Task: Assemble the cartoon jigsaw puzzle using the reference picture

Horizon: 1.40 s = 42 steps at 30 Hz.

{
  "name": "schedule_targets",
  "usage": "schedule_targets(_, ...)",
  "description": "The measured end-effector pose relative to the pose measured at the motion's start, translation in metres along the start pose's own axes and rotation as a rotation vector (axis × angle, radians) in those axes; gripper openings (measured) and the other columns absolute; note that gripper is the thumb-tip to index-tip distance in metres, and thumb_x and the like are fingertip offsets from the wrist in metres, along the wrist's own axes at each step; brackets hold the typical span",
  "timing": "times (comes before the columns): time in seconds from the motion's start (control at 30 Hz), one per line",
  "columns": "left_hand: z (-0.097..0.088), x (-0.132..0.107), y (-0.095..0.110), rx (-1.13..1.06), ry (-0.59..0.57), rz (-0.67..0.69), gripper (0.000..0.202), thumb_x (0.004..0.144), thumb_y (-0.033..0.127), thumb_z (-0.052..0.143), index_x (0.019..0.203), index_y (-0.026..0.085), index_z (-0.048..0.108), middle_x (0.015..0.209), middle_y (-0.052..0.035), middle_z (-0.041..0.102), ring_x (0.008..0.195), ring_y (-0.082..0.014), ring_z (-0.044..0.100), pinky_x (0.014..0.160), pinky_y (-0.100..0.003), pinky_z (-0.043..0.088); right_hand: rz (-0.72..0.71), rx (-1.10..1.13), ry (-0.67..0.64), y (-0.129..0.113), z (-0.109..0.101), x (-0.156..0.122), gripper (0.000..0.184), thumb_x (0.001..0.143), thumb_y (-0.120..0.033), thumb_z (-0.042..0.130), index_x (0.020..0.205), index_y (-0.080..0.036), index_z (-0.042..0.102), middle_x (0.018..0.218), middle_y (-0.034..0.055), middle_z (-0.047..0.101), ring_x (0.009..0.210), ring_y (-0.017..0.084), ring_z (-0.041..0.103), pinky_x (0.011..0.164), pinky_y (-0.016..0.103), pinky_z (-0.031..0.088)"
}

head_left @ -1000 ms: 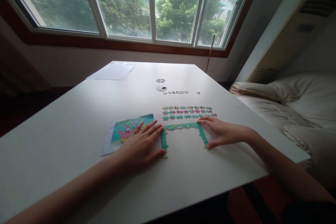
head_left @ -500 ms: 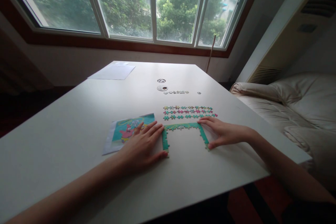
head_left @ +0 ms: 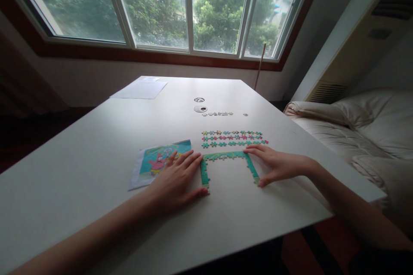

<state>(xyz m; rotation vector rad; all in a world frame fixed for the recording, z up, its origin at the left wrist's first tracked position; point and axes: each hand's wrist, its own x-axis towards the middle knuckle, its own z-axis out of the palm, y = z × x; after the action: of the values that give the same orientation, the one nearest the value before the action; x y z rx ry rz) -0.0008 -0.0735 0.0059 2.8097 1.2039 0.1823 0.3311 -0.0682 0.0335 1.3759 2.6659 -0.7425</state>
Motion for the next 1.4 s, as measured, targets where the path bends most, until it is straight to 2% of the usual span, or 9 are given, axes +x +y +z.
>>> schedule_targets(0.33,-0.004,0.001,0.0,0.009,-0.038,0.009,0.077,0.08,0.067,0.031,0.136,0.014,0.031,0.139,-0.0121,0.035,0.129,-0.0311,0.025,0.106,-0.051,0.008,0.001,0.0,-0.011,0.001,-0.001,0.0,0.094,0.065,-0.062,0.059,0.139,-0.018,0.023,0.142,0.0114,0.021,0.131,0.03,0.019,0.108,0.04,0.021)
schedule_targets(0.87,0.0,0.0,-0.003,-0.017,-0.008,0.021,0.074,0.081,0.066,0.033,0.137,0.018,0.03,0.139,-0.0109,0.035,0.128,-0.0315,0.026,0.106,-0.053,0.01,0.003,0.028,-0.01,0.003,-0.001,0.0,0.094,0.064,-0.062,0.059,0.139,-0.02,0.023,0.143,0.0094,0.021,0.131,0.031,0.018,0.108,0.041,0.021)
schedule_targets(1.1,-0.002,0.0,-0.002,0.004,-0.042,0.014,0.072,0.083,0.064,0.031,0.137,0.016,0.029,0.139,-0.0115,0.034,0.128,-0.0313,0.026,0.105,-0.054,0.01,-0.012,0.026,-0.007,0.0,-0.003,-0.002,0.093,0.065,-0.06,0.059,0.14,-0.018,0.021,0.143,0.0099,0.022,0.131,0.029,0.02,0.108,0.039,0.02)
schedule_targets(1.17,0.0,0.0,-0.004,0.021,-0.03,0.009,0.068,0.085,0.06,0.031,0.136,0.016,0.03,0.139,-0.011,0.035,0.128,-0.0303,0.027,0.105,-0.053,0.01,-0.028,0.044,0.009,-0.002,-0.008,-0.003,0.09,0.068,-0.06,0.058,0.139,-0.019,0.022,0.142,0.0096,0.024,0.129,0.028,0.023,0.106,0.039,0.025)
schedule_targets(1.23,0.002,0.0,-0.006,0.031,-0.002,0.002,0.063,0.087,0.057,0.03,0.135,0.017,0.032,0.138,-0.01,0.037,0.128,-0.0294,0.028,0.106,-0.053,0.01,-0.039,0.065,0.039,-0.002,-0.016,-0.003,0.08,0.072,-0.058,0.055,0.137,-0.021,0.027,0.139,0.0096,0.03,0.124,0.025,0.032,0.099,0.036,0.034)
schedule_targets(1.3,0.003,0.0,-0.008,0.032,0.022,-0.006,0.058,0.088,0.054,0.031,0.134,0.02,0.035,0.137,-0.009,0.039,0.127,-0.0291,0.03,0.105,-0.053,0.011,-0.048,0.065,0.081,0.003,-0.027,0.0,0.066,0.076,-0.056,0.051,0.13,-0.022,0.038,0.131,0.0097,0.04,0.113,0.023,0.044,0.09,0.033,0.041)
schedule_targets(1.4,0.004,0.0,-0.009,0.033,0.038,-0.007,0.051,0.089,0.05,0.032,0.131,0.022,0.04,0.134,-0.0084,0.044,0.125,-0.0291,0.032,0.104,-0.054,0.014,-0.01,0.018,0.147,0.025,-0.048,0.015,0.048,0.078,-0.053,0.049,0.112,-0.02,0.056,0.109,0.0084,0.057,0.091,0.02,0.054,0.079,0.032,0.044)
